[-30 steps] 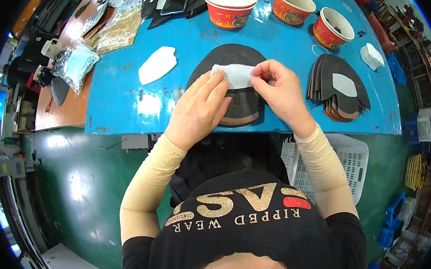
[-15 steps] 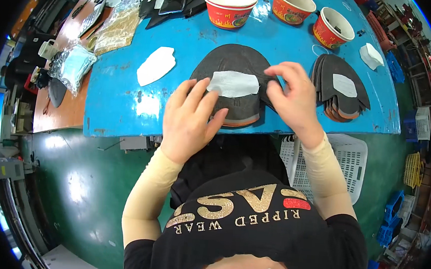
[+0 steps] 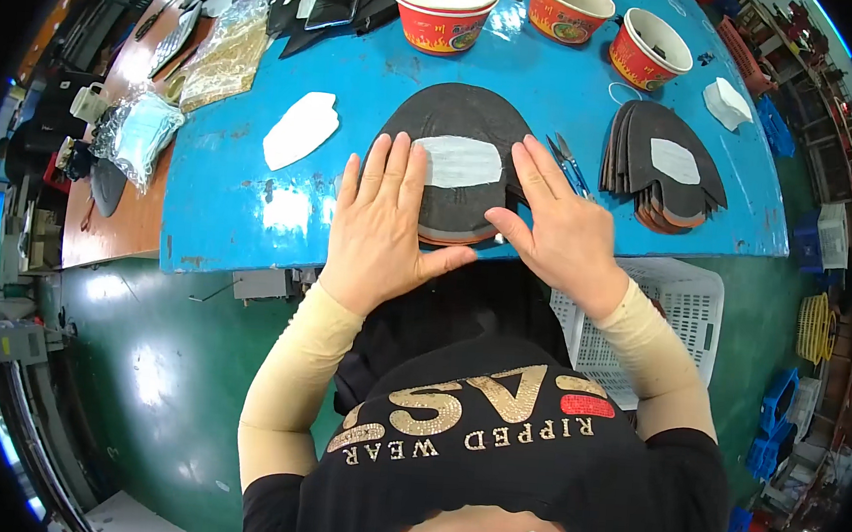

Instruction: The person peels adhesive pads by hand and sticks them onto shoe upper components.

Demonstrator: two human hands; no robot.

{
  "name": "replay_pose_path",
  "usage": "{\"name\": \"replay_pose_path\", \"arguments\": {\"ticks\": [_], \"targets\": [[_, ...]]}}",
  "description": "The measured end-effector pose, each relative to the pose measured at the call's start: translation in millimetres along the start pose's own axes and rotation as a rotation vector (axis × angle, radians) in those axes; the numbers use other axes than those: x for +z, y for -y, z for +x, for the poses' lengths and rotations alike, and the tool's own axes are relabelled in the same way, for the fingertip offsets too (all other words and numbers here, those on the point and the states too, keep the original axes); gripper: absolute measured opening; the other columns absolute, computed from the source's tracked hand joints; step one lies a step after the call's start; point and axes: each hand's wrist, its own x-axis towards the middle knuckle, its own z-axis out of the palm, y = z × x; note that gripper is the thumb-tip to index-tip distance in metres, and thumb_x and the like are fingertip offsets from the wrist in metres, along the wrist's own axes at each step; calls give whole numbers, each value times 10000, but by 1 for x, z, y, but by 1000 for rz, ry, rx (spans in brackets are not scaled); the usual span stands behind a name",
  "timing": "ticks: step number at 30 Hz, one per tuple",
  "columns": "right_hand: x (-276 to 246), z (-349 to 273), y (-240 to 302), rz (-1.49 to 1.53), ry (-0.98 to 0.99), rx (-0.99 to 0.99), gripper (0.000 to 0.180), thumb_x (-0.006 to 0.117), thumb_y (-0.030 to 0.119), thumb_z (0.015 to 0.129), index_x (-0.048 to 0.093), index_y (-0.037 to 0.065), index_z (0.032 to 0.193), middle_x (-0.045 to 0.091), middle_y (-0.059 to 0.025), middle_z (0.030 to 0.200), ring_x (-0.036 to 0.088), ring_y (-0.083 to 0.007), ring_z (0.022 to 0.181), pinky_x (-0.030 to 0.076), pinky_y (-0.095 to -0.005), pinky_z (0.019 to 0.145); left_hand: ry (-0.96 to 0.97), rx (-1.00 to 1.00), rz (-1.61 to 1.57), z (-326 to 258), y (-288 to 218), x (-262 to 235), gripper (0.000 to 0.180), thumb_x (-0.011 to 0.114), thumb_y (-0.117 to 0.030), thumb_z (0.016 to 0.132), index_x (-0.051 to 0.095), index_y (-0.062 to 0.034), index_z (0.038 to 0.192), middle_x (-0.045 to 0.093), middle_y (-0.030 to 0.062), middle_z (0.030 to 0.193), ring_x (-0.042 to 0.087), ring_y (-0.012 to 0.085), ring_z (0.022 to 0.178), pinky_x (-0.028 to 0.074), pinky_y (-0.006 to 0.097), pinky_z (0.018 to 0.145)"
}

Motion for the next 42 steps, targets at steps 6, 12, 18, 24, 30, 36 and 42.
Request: {"name": "replay_pose_path", "arguments": {"ticks": [6,12,18,24,30,36,42], "targets": [[14,-2,23,55,22,-109,565,649,366,744,508,57,1195,506,-81,1251,619,-200,571,483,-291,484,34,116,-2,2,6,-2,945,615,-615,647,349,-2,1314,367,152,1360,313,295,1280,207,476,1045],[1,-7,9,161,85,-98,482,651,312,760,538,58,1154,535,-77,1213,643,-227,710,504,-301,559,151,48,73,-20,27,-19,916,607,-634,641,379,-65,1321,356,88,1385,301,274,1292,195,474,1051],[-6,3,-15,112,-245,150,319,636,276,789,605,40,1001,612,-120,1024,628,-281,804,513,-341,628,84,49,43,-14,7,-25,933,545,-669,682,336,-44,1342,326,127,1398,271,284,1309,162,471,1061],[20,1,-15,-75,-218,158,358,676,299,749,596,45,989,606,-85,984,629,-246,718,509,-315,571,33,62,-46,-2,-2,8,884,538,-647,715,354,-28,1317,351,137,1376,288,306,1297,189,497,1045],[19,2,-12,138,-380,81,188,665,172,760,556,84,886,609,-48,893,619,-230,694,487,-306,553,-134,-91,-29,-5,-7,18,848,564,-622,712,399,-3,1268,410,159,1322,306,334,1279,191,518,1032],[27,-4,-17,340,-363,188,170,623,152,808,530,70,923,590,-69,759,603,-237,656,468,-304,556,-91,-227,72,-15,8,14,869,505,-640,749,357,11,1306,376,180,1351,276,339,1293,127,509,1051],[11,-2,-30,1171,-343,370,111,549,138,885,520,62,961,621,-42,799,613,-117,724,457,-263,572,-182,-316,40,-33,23,10,830,448,-605,811,296,11,1345,312,195,1386,241,365,1302,115,510,1052]]}}
